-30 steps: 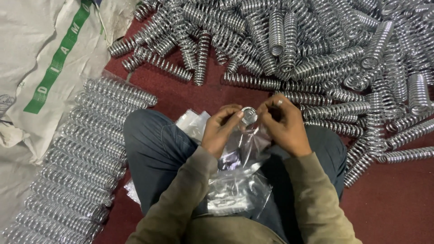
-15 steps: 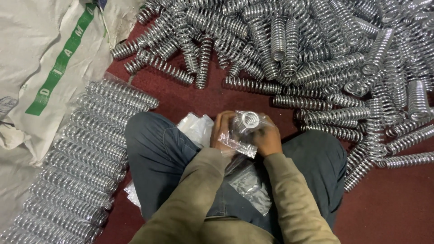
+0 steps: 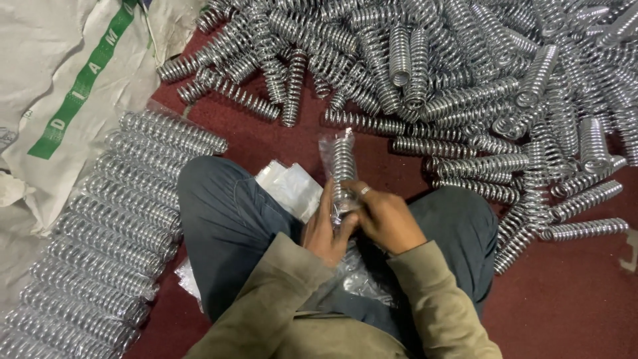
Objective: The person places metal springs into plastic bags by hand while sitting on the floor.
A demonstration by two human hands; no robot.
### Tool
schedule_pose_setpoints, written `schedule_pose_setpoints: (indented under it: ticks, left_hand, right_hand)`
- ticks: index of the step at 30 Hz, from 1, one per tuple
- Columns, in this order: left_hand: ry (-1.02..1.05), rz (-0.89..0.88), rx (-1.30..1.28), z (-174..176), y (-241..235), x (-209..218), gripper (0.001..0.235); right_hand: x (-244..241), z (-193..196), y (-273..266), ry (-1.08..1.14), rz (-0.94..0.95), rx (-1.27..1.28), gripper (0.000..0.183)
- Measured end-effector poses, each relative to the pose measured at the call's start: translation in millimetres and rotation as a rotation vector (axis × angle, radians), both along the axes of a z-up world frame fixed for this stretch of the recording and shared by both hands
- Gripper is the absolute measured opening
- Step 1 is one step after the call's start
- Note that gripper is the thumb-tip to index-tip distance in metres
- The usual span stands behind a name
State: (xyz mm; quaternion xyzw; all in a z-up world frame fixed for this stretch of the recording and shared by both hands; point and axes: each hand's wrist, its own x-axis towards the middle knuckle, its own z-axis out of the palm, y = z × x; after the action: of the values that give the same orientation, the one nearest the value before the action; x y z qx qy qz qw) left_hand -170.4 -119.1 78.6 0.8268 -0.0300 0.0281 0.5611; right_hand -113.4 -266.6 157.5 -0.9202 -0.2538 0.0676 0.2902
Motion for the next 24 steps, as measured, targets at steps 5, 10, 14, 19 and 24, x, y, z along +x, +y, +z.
schedule_pose_setpoints:
  ticks: [5, 10, 14, 19, 24]
  left_hand:
    - [-0.300, 0.043, 0.198, -5, 0, 28, 0.073]
    - [-0.300, -0.169, -0.214, -41, -34, 73, 0.038]
    - [-0.293, -0.109, -0.284, -32, -67, 42, 0.024]
    - [-0.132, -0.296, 0.030, -52, -52, 30, 0.067]
    - [-0.201, -0.228, 0.226, -41, 28, 44, 0.051]
  right_hand:
    - [2, 20, -4, -0.488, 0.020, 0.185, 0.008]
    - [-25, 40, -15, -0.486, 0.046, 0.131, 0.012]
    - [-8, 12, -41, -0.274, -0.160, 0.041, 0.031]
    - [17, -15, -43, 0.171, -0.090, -0.421, 0.081]
    - [-23, 39, 1, 0.278, -0.162, 0.621, 0.054]
